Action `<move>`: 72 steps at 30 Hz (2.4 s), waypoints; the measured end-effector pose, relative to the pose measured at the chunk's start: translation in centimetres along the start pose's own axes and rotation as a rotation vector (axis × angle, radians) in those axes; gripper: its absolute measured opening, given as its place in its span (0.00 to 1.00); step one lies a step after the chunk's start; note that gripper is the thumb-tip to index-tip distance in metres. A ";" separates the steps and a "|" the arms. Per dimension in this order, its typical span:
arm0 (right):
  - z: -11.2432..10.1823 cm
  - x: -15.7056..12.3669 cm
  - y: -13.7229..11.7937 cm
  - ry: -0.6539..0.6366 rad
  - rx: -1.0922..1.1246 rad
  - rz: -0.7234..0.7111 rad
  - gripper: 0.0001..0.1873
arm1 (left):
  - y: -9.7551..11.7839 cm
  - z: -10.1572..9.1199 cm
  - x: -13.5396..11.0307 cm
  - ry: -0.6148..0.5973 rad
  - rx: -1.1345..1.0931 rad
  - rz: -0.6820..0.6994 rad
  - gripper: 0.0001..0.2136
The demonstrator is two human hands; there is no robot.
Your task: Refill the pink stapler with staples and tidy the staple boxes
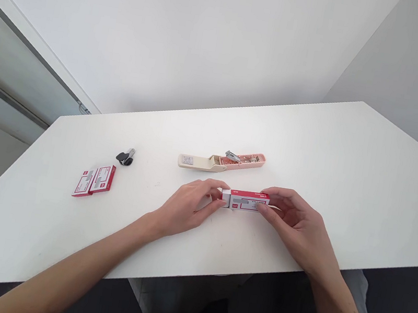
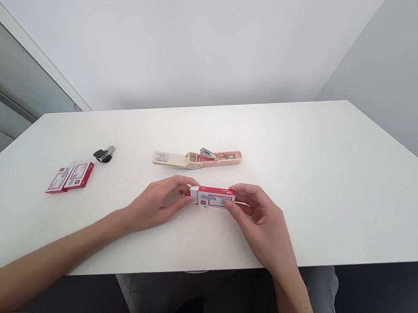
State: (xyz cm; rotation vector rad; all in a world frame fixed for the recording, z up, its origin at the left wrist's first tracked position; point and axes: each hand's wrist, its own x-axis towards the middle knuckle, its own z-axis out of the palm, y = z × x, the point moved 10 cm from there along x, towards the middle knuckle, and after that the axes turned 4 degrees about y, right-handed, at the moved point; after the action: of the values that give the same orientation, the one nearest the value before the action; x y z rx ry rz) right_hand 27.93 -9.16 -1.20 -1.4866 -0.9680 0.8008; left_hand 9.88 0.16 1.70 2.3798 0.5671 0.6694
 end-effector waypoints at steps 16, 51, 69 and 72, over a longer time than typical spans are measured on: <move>1.4 -0.3 0.5 -0.151 -0.046 -0.006 0.20 | 0.8 1.0 -0.1 -0.140 -0.058 0.038 0.19; 3.5 -1.2 -0.8 -0.355 -0.092 -0.022 0.18 | 4.1 0.4 -0.3 0.031 0.236 0.330 0.19; 2.8 -0.7 -0.6 -0.309 -0.028 -0.027 0.16 | 1.5 -7.8 -0.8 0.454 0.459 0.264 0.23; 2.8 -0.7 -0.5 -0.306 -0.008 -0.027 0.16 | -0.2 -10.0 -1.6 0.493 0.545 0.098 0.18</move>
State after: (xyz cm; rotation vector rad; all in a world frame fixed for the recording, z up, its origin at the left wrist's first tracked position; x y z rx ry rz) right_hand 25.10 -8.54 -1.06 -1.3791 -1.2162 1.0252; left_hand 2.77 3.72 7.95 2.7561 0.9410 1.3022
